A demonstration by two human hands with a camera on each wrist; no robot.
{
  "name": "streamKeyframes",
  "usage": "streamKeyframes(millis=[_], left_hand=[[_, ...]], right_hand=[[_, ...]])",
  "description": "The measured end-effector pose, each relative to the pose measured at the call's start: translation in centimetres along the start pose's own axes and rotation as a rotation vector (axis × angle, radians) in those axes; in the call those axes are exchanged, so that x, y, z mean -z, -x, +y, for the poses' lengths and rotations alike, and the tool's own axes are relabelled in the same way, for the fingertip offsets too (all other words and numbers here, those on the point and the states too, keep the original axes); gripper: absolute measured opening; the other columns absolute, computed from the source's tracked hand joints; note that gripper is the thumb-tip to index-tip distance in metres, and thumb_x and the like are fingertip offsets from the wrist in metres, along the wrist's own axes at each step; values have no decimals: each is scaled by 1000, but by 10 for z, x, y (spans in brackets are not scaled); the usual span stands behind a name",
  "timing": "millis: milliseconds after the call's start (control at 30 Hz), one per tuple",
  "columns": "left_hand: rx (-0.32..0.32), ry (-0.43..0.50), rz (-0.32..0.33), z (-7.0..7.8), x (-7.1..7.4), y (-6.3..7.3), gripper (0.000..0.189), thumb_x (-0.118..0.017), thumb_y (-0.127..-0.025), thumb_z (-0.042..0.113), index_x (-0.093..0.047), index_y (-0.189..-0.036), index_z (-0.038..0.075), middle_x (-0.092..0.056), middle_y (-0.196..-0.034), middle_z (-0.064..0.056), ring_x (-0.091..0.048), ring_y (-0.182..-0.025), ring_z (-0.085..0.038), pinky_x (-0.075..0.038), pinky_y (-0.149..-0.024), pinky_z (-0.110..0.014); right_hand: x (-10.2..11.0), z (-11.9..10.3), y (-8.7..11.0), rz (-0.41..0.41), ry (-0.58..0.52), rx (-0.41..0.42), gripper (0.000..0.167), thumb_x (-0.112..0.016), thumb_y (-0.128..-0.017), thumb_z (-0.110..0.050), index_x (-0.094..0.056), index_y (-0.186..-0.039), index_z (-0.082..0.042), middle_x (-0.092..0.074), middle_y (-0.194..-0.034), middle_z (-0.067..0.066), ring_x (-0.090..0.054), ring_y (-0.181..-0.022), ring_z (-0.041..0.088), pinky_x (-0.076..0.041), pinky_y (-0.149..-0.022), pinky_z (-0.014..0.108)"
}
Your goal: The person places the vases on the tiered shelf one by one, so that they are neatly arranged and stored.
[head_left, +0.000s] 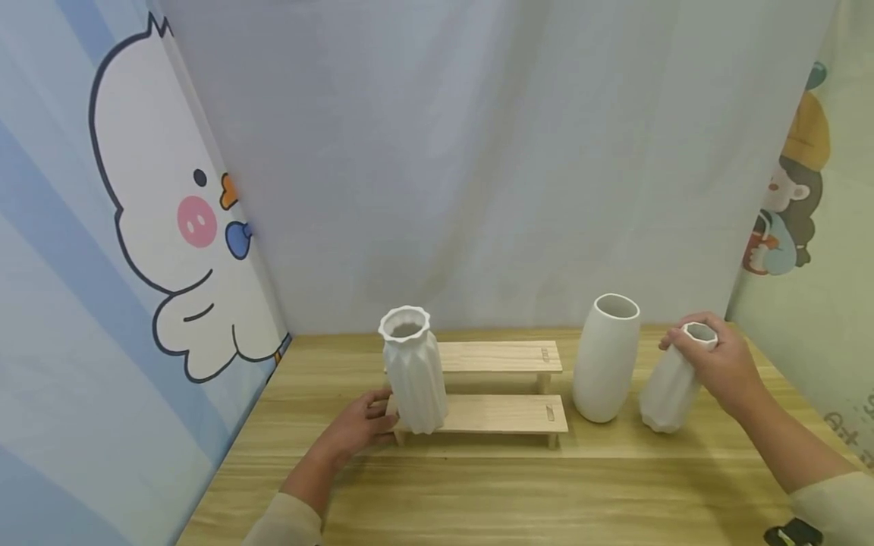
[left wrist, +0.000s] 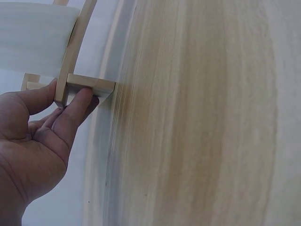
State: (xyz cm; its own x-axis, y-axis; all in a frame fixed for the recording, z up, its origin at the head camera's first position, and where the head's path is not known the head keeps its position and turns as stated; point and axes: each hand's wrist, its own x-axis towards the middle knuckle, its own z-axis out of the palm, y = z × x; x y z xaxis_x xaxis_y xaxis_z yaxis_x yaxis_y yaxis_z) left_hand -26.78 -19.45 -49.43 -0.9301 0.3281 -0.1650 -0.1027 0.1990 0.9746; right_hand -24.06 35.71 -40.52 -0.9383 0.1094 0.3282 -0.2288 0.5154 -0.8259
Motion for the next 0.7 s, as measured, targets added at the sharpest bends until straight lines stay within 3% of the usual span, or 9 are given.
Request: streamKeyframes(millis=[233,467,700], left_hand=[[1,0,-6,0,1,0,64,-65,-96,15,-32,-149,0,-35,-148,-35,-50,-128,-45,-56,-94,-44],[4,-1,-4,1,0,1,63,-64,-96,15,-32,-149,0,-36,-147,-36,-52,-127,-44,-56,-94,-44],[12,13,8,1,-1,1,63,-66,-95,15,-34,-148,1,-38,-145,-37,-54,-125,-42,-56,-95,-46]], right_hand=[[7,5,7,20,-8,4,22,-60,-99,-29,-56,-104,-8,-72,-86,-15,-63,-78,3,-54,-60,24],[11,2,17,17,32,-44,31,-60,-98,-35,-54,-109,-7,-71,-88,-18,-62,-79,5,-55,-60,27],[16,-2,27,10,8,17,24,-59,-100,-27,-54,-105,-4,-72,-88,-14,-63,-79,6,-55,-60,28]])
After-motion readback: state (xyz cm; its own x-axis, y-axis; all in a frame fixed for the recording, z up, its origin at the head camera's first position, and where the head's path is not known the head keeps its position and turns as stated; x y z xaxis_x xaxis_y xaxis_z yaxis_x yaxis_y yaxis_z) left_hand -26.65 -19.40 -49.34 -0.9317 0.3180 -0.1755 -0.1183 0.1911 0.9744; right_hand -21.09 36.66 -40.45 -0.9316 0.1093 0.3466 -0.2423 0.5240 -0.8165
